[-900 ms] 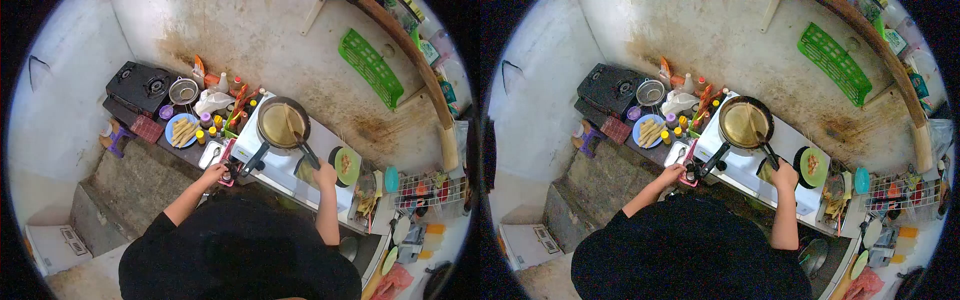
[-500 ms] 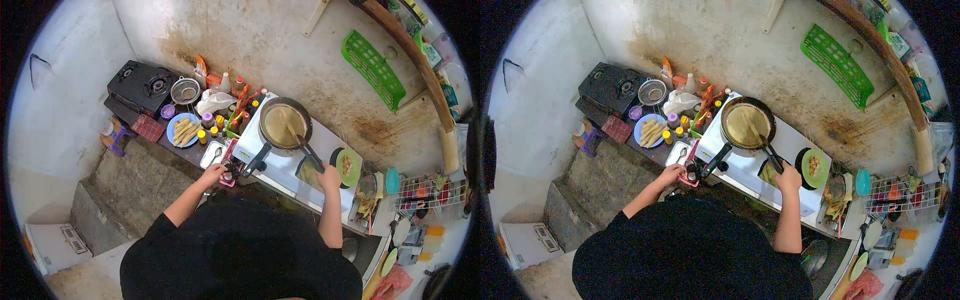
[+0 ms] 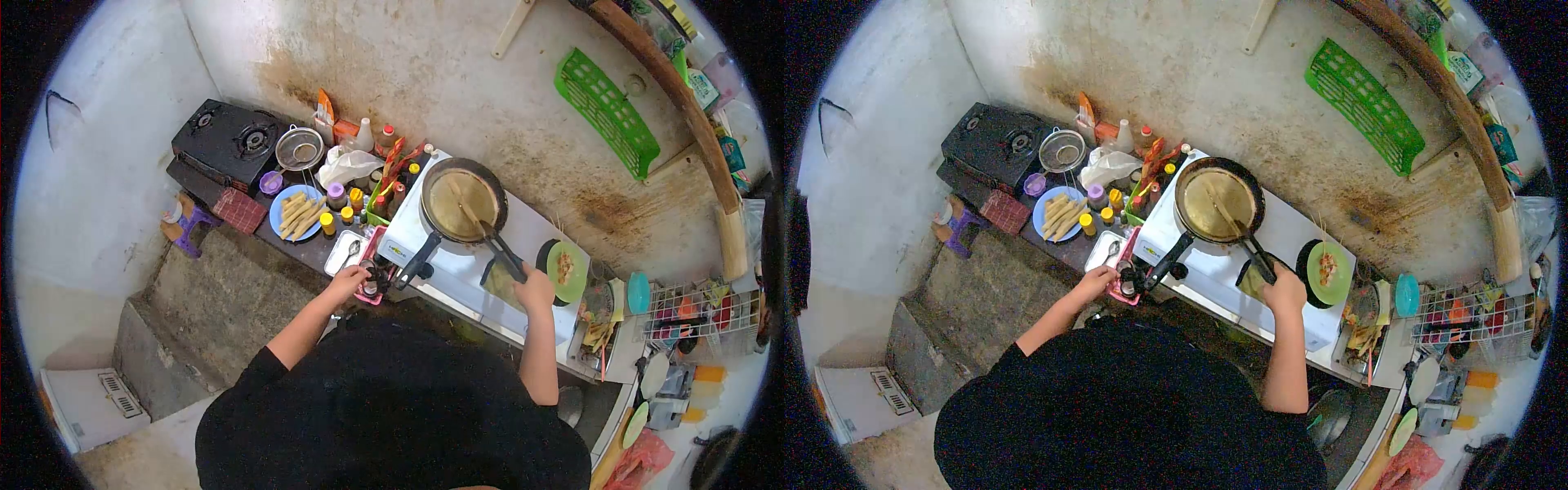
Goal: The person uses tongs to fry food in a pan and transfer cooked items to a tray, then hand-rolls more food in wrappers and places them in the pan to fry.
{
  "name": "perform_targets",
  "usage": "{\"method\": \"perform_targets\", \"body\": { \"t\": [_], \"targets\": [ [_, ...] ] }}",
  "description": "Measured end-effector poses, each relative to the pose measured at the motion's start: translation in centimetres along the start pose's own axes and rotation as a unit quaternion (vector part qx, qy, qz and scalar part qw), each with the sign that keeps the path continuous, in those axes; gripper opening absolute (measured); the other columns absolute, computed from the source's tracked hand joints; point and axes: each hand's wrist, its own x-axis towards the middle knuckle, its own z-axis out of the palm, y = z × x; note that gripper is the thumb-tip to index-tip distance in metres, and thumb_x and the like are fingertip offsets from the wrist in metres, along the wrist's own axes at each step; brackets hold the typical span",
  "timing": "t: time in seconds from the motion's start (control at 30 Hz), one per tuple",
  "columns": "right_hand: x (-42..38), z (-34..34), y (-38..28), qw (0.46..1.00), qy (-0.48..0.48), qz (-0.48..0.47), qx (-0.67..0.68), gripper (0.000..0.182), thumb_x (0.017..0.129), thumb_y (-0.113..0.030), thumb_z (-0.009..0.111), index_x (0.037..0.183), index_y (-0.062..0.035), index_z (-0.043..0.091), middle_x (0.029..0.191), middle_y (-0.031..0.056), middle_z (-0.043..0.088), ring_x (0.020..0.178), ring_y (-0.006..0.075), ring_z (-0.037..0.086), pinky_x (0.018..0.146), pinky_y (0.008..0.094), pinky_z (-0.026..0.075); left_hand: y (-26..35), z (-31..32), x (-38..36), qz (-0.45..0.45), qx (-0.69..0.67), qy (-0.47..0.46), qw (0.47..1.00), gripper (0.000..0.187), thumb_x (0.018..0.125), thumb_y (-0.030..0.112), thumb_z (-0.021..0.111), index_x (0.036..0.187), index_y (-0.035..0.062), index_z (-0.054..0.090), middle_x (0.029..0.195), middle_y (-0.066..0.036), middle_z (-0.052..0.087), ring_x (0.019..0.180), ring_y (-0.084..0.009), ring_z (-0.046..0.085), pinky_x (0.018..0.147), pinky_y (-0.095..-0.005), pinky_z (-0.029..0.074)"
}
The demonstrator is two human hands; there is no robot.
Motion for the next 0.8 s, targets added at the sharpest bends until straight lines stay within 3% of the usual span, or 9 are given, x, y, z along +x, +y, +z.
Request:
{"method": "perform_targets", "body": {
  "t": [0.17,0.3,0.4,0.6,0.8],
  "targets": [
    [1.8,2.2,0.6,1.000,0.026,-0.006,-0.009,0.051,0.064,-0.023,0.063,0.113,-0.0164,0.052,0.096,0.0143,0.059,0.089,0.0302,0.056,0.076,0.0381,0.045,-1.2,-0.2,0.7,0.010,0.028,-0.010,1.000,0.024,0.083,0.022,0.047,0.090,0.0009,0.057,0.071,-0.001,0.053,0.061,-0.0083,0.047,0.055,-0.0217,0.039],
    [1.0,1.4,-0.7,0.999,-0.006,-0.019,-0.032,0.052,0.064,-0.023,0.060,0.114,-0.0135,0.051,0.096,0.0140,0.059,0.089,0.0292,0.056,0.076,0.0384,0.045,-0.5,0.0,0.3,-0.001,0.004,-0.010,1.000,0.021,0.082,0.018,0.046,0.089,0.0008,0.056,0.071,-0.001,0.054,0.061,-0.0082,0.048,0.055,-0.0214,0.039],
    [0.4,1.2,0.1,0.999,0.012,-0.020,-0.024,0.052,0.064,-0.023,0.063,0.114,-0.0169,0.052,0.096,0.0140,0.059,0.089,0.0298,0.056,0.076,0.0379,0.045,-1.4,0.0,1.0,0.003,-0.020,-0.014,1.000,0.017,0.082,0.014,0.045,0.087,0.0011,0.056,0.072,-0.001,0.054,0.061,-0.0078,0.049,0.054,-0.0206,0.040],
    [0.9,0.9,0.5,0.999,0.017,0.035,-0.013,0.051,0.064,-0.023,0.063,0.113,-0.0152,0.053,0.095,0.0150,0.059,0.089,0.0297,0.056,0.076,0.0376,0.045,-1.4,-0.3,0.8,0.011,-0.003,-0.015,1.000,0.018,0.083,0.016,0.047,0.086,0.0009,0.056,0.072,-0.001,0.054,0.062,-0.0081,0.049,0.056,-0.0207,0.040],
    [1.3,1.9,-0.4,0.999,0.028,-0.024,-0.022,0.049,0.064,-0.023,0.062,0.111,-0.0150,0.054,0.095,0.0139,0.059,0.087,0.0296,0.057,0.075,0.0375,0.045,-0.8,0.0,0.3,-0.003,-0.008,-0.017,1.000,0.018,0.083,0.017,0.047,0.086,0.0019,0.057,0.071,-0.001,0.054,0.062,-0.0082,0.049,0.055,-0.0209,0.040]
  ]
}}
